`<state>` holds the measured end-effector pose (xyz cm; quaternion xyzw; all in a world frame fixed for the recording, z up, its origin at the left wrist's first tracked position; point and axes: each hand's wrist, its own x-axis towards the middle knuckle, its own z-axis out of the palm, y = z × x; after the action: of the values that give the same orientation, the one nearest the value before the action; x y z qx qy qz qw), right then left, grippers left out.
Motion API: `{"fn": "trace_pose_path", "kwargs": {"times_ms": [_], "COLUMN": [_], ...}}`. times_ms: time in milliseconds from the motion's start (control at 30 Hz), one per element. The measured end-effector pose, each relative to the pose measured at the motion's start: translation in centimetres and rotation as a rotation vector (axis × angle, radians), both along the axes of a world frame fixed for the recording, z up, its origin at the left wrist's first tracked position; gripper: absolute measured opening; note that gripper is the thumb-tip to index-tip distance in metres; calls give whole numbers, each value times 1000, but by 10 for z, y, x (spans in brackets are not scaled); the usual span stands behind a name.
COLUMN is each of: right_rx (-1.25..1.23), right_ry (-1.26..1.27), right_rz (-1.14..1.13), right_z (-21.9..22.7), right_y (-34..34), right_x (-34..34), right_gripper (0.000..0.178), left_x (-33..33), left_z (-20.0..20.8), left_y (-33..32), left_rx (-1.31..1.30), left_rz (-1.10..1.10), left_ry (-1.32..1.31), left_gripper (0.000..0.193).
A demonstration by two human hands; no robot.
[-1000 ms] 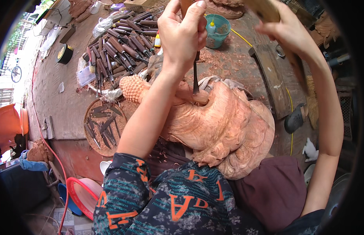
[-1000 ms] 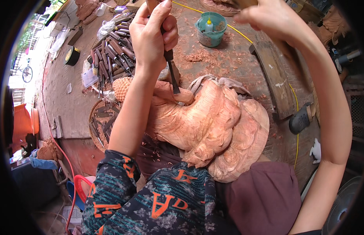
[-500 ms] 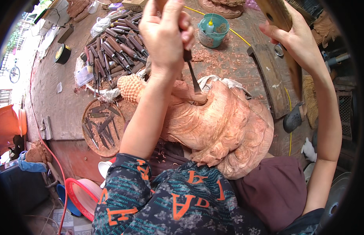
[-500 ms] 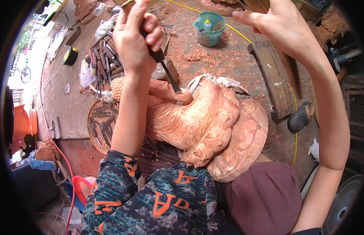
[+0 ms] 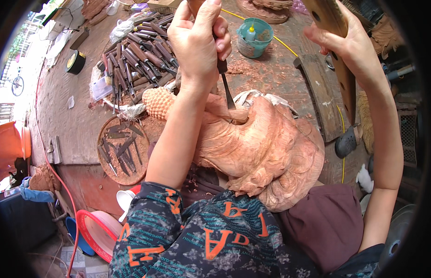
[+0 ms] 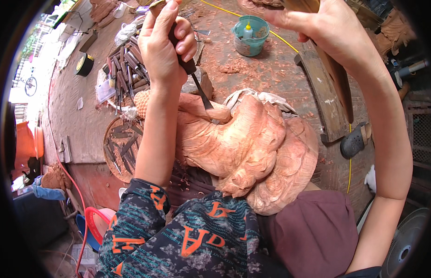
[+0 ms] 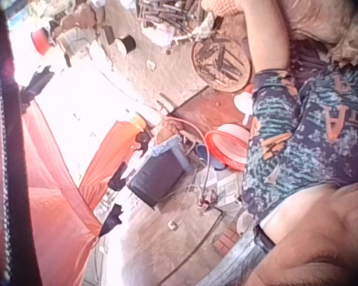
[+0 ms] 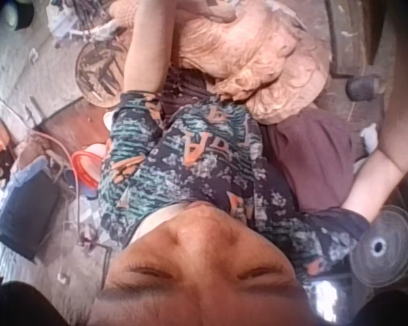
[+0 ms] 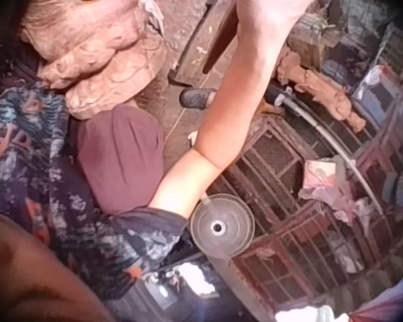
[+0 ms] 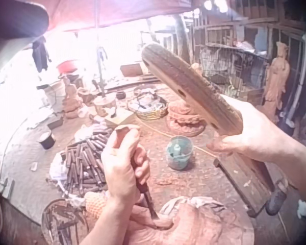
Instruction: The person is carving a wooden sculpture of a seated figure, likely a Buddha, using a chisel and a wooden mallet. They repeatedly strike the chisel to shape the wood and occasionally switch to different chisels from a pile on the floor.
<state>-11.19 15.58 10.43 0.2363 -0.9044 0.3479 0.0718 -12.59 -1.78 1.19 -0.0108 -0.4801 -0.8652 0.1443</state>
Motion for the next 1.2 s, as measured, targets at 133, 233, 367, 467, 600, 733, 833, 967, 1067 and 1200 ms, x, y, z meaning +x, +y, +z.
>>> {"fn": "trace_pose_path", "kwargs": {"times_ms": [133,233,367,467,600,733,833,967,1067,1200], "right_rx": [-238,-206,-165,-134,-64,393,474,172,412,385], "right_ry": [-362,-305,-127,-77,-47,274,-106,206,24,139], "right_rz": [62,110,60,31,33,-33,105,43,94,89], "right_z": [16,10,-10,-4,3,5,42,-2,24,21], "right_y": [10,20,21,3,4,-23,-10,-16,-18,-23], "right_x": [-12,-25,-35,-13,-16,1,-3,-13,-8,-2], "right_gripper": [63,61,57,55,52,52,53,52,51,53], "left_x": [3,3,0,-3,-6,-4,-7,-4,-5,-4], "left_z": [2,3,1,-2,-5,-4,-4,-3,-10,-5], "left_y": [2,2,0,-3,1,-1,3,2,-1,2], "left_rx": [3,-2,-18,4,14,2,24,15,0,5], "left_rz": [14,47,57,46,10,-9,-47,-11,-36,-55], "left_ry": [22,-4,-7,1,0,16,13,-13,43,26], "left_gripper": [13,13,12,11,10,9,9,9,9,8]}}
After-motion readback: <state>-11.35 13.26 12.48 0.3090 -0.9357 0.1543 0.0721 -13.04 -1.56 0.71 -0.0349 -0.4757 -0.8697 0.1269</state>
